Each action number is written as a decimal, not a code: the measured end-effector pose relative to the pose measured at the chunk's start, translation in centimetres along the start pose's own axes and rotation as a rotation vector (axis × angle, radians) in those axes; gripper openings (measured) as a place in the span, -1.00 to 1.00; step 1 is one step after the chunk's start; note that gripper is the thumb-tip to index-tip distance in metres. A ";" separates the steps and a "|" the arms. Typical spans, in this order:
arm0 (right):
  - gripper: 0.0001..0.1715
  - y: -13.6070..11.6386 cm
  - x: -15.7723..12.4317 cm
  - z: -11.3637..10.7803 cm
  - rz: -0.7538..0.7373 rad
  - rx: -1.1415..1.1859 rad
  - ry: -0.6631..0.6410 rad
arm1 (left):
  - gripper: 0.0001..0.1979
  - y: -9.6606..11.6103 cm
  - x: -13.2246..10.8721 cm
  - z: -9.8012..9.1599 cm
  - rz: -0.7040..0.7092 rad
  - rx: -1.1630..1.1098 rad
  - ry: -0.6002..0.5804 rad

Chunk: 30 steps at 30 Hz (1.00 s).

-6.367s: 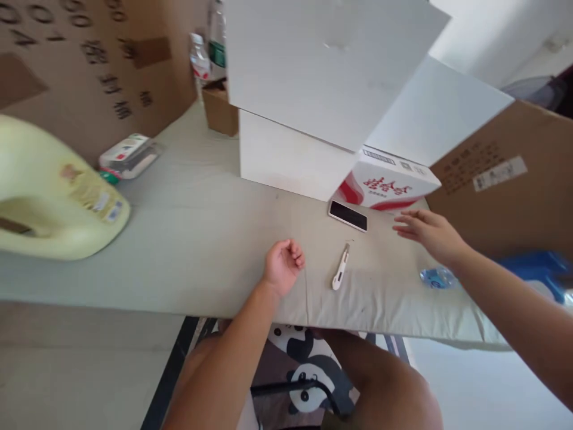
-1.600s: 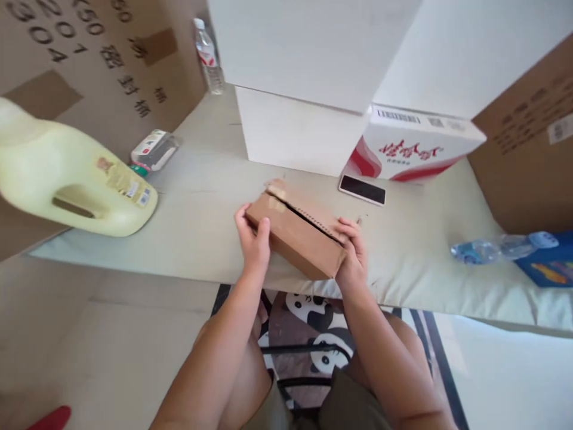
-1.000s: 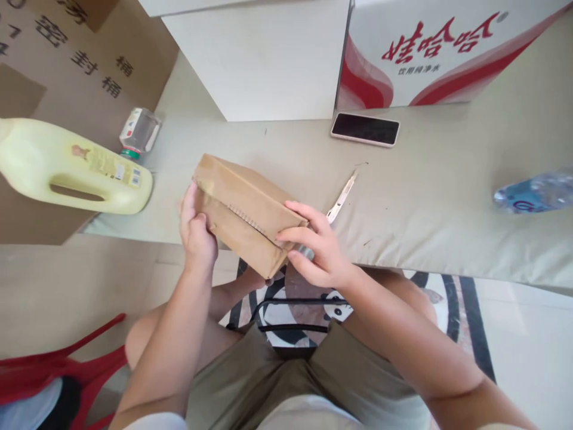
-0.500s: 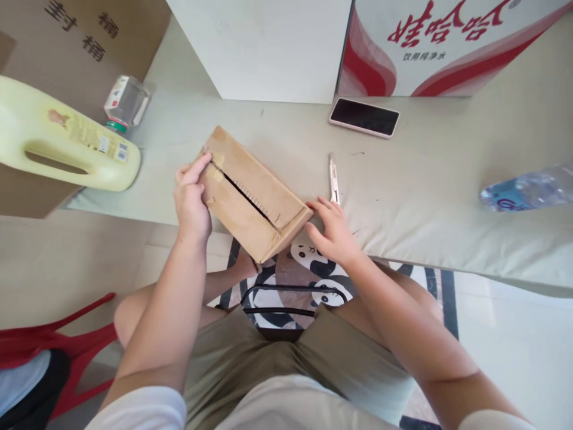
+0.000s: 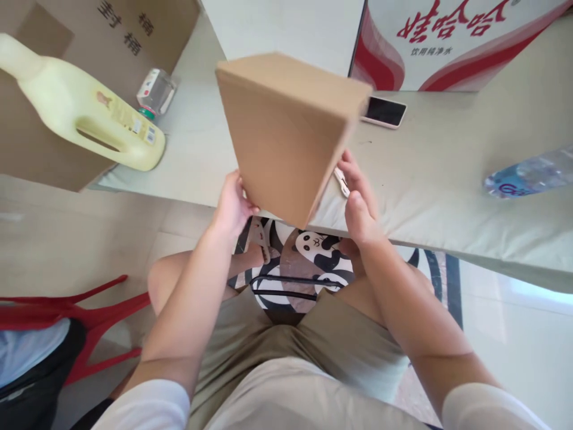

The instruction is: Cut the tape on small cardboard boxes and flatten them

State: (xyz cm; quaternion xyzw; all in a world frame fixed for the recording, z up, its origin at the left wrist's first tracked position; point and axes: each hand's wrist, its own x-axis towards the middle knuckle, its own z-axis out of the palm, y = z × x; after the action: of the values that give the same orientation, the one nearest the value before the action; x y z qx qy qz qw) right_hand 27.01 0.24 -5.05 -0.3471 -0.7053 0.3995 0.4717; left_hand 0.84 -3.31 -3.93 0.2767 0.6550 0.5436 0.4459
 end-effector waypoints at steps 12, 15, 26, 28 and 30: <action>-0.40 -0.8 -0.3 -1.2 -0.053 -0.048 0.008 | -0.65 -3.8 -3.9 2.3 -0.290 0.399 -0.312; -0.35 -0.7 -0.3 -0.9 -0.030 -0.050 -0.034 | -0.68 -2.3 -2.9 1.9 0.151 0.412 -0.031; -0.64 4.7 1.6 -1.2 0.235 -0.458 0.151 | -0.25 -0.8 1.5 5.0 0.927 0.441 -0.030; -0.61 6.1 2.0 -1.4 0.259 -0.592 0.039 | -0.23 -1.3 1.4 5.3 0.901 0.422 -0.005; -0.59 7.0 2.4 -1.5 0.272 -0.622 0.000 | -0.23 -1.4 1.3 5.3 0.885 0.417 -0.002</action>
State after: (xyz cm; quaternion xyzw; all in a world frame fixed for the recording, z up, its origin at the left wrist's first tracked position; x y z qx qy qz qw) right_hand 28.41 5.74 -10.01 -0.5652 -0.7407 0.2245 0.2856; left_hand 5.15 -0.12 -5.70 0.6127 0.5689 0.5379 0.1077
